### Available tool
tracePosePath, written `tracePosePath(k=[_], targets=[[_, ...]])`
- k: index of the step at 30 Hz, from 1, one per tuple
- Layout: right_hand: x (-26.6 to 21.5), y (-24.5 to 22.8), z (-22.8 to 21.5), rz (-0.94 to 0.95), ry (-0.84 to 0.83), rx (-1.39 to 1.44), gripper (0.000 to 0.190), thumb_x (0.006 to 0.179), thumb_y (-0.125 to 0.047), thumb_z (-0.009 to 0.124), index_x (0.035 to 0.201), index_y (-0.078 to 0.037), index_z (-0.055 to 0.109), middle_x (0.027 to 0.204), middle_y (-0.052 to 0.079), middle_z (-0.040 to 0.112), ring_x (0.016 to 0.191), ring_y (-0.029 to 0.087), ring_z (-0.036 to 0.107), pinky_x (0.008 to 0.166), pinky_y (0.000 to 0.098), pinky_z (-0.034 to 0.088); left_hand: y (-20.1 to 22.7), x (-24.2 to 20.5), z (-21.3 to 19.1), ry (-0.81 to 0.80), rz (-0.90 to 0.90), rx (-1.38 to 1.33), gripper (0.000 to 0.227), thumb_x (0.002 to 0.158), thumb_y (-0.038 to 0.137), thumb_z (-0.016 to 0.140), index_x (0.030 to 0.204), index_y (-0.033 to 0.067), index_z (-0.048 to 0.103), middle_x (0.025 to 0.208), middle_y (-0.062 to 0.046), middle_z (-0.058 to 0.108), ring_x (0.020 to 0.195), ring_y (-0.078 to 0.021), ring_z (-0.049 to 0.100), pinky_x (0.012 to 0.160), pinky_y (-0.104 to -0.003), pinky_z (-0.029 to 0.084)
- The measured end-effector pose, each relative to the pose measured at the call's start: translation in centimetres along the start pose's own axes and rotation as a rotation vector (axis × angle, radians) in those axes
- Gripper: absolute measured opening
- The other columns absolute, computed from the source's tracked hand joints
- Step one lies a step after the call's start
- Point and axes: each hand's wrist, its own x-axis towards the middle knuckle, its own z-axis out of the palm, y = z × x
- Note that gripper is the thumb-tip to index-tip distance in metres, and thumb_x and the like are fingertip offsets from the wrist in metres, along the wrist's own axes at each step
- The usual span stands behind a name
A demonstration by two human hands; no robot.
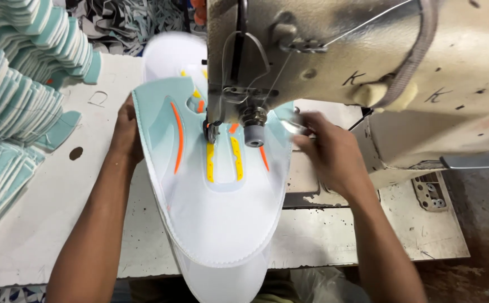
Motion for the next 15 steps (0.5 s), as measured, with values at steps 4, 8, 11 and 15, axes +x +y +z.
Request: tracePosePath(k=[4, 8, 11, 15], targets=[[6.5, 0.5, 3.0, -0.263, -0.176, -0.495, 0.017, 0.101, -0.032, 0.065, 0.104, -0.016, 0.069, 0.091, 0.008, 0.075, 0.077, 0.024, 0.071, 0.068, 0.0386, 0.055, 2.0, 2.0, 1.4, -0.04, 0.037, -0.213, 0.039, 0.104, 0.028, 0.047, 0.134, 0.0059, 0.06, 0.115, -0.006, 0.071, 0.1, -0.0141, 0.071, 0.088, -0.029, 0.061], [10.8, -0.5, 4.2, -0.451, -0.511, -0.844, 0.013, 0.104, -0.022, 0.059, 0.106, -0.014, 0.07, 0.099, 0.002, 0.074, 0.095, 0.018, 0.068, 0.09, 0.0379, 0.053, 3.6, 3.4, 2.7, -0.003, 0.07, -0.107, 0.037, 0.104, 0.03, 0.048, 0.128, 0.0047, 0.058, 0.112, -0.008, 0.071, 0.094, -0.0148, 0.071, 0.085, -0.03, 0.062], [12.1, -2.0, 4.4, -0.4, -0.545, -0.508, 0.032, 0.098, -0.037, 0.058, 0.119, -0.014, 0.066, 0.111, 0.003, 0.073, 0.105, 0.019, 0.066, 0.096, 0.0379, 0.052, 3.5, 4.0, 2.7, 0.003, 0.178, 0.027, 0.03, 0.104, 0.023, 0.053, 0.125, 0.0029, 0.057, 0.111, -0.009, 0.07, 0.092, -0.0137, 0.07, 0.082, -0.028, 0.062], [12.5, -1.1, 4.3, -0.364, -0.388, -0.387, 0.035, 0.095, -0.042, 0.059, 0.119, -0.017, 0.066, 0.113, 0.004, 0.073, 0.104, 0.021, 0.067, 0.093, 0.0378, 0.052, 4.8, 4.0, 3.6, -0.025, 0.289, 0.259, 0.03, 0.1, 0.016, 0.064, 0.126, 0.0024, 0.057, 0.107, -0.012, 0.071, 0.088, -0.0128, 0.07, 0.077, -0.026, 0.061]])
